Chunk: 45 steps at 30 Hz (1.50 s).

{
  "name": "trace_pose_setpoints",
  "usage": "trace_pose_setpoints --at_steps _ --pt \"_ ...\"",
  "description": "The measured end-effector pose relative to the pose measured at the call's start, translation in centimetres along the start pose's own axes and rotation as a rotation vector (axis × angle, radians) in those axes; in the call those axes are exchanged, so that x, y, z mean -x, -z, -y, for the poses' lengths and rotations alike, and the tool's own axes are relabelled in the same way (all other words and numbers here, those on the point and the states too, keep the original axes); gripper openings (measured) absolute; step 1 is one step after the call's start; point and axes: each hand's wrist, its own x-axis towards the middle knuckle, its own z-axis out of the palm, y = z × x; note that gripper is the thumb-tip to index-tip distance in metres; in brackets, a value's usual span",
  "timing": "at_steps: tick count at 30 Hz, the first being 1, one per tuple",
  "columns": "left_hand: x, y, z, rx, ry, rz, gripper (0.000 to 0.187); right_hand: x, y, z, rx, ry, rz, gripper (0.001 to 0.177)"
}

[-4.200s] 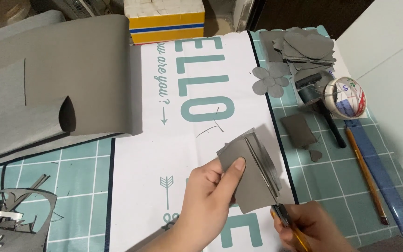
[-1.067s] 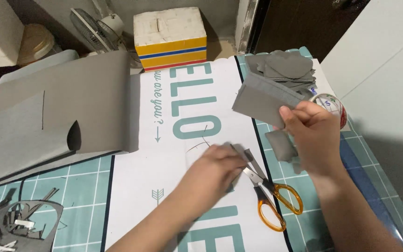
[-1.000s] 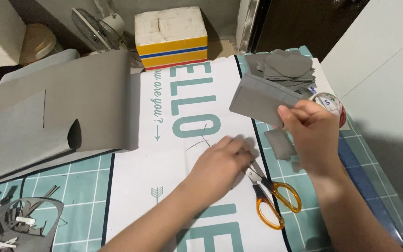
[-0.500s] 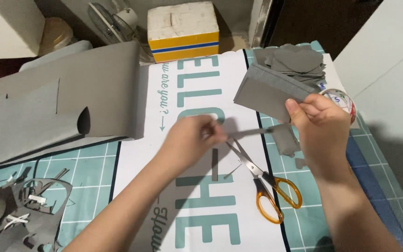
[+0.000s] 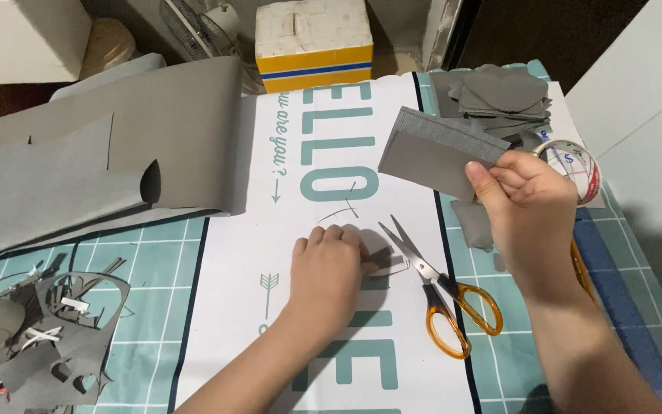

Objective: Cutting and shaping a piece of leather using scissors and a pencil for marking.

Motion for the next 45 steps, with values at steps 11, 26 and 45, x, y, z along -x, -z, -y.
trace_pose_setpoints --at_steps 11,26,45 --pt "2.0 3.0 -0.9 0.319 -0.316 -0.037 0.021 0.2 -0.2 -0.3 0.093 0.012 -0.01 0.019" --pt "5.1 0.0 2.0 -0.165 -0.189 -0.042 0.055 1.0 -0.6 0.4 0.378 0.075 0.068 0.029" --pt "1.5 8.9 7.1 0.121 -0.115 -0.347 0.042 0.8 -0.3 -0.4 0.465 0.177 0.046 0.036"
